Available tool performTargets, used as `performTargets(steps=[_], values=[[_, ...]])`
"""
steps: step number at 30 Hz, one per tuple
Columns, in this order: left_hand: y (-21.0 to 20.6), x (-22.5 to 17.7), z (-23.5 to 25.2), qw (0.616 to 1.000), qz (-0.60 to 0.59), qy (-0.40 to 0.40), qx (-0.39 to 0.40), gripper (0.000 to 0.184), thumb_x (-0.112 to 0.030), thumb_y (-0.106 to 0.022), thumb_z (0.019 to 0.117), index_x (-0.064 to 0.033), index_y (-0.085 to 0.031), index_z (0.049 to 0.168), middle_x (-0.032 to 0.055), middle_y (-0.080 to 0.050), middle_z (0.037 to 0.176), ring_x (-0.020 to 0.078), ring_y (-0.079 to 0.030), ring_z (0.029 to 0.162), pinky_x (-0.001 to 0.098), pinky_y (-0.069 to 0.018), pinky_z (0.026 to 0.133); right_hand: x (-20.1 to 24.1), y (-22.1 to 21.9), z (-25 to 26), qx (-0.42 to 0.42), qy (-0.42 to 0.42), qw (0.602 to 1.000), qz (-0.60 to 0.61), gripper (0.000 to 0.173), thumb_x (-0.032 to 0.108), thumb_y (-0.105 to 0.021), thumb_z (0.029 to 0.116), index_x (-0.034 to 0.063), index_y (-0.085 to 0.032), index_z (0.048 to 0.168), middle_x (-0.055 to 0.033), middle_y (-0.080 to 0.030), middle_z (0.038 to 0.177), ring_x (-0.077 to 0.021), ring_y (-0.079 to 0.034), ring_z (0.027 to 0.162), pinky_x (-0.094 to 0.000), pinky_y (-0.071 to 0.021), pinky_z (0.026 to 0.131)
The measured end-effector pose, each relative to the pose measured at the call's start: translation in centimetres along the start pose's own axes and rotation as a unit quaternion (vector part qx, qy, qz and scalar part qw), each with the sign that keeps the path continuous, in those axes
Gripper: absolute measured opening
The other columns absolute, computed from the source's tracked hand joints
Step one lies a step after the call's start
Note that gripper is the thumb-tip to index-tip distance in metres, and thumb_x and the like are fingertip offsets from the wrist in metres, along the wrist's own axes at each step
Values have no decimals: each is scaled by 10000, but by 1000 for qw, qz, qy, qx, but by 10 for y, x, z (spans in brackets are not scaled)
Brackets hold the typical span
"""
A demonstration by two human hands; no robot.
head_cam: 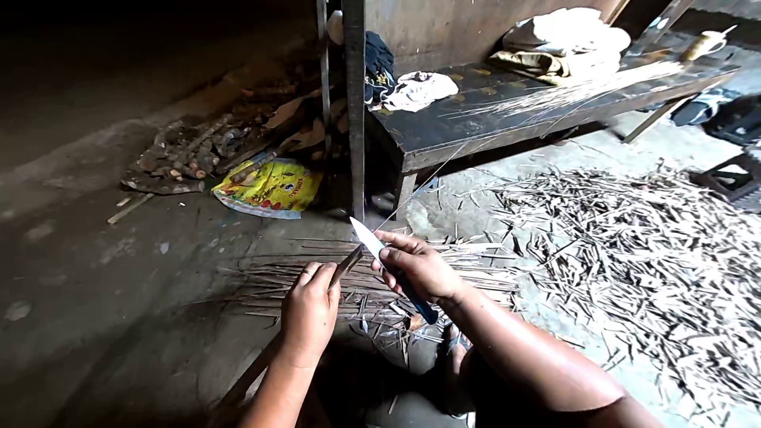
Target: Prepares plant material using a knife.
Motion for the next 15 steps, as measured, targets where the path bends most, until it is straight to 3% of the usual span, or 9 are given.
performTargets(steps=[15], values=[[2, -3, -1, 999, 10, -24, -28, 170, -123, -648, 921, -88, -785, 1016, 87, -736, 990, 195, -725, 858, 354, -609, 747, 28, 34, 2, -88, 56, 993, 50, 432, 95, -433, 1076, 91, -474, 1506, -159, -689, 946, -138, -600, 568, -269, -530, 519]])
Point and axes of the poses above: each hand's wrist, its own z-axis towards the middle knuckle, its own y-axis out of the back of the hand, x = y × z, the point moved 4 cm from there along z, towards the middle knuckle
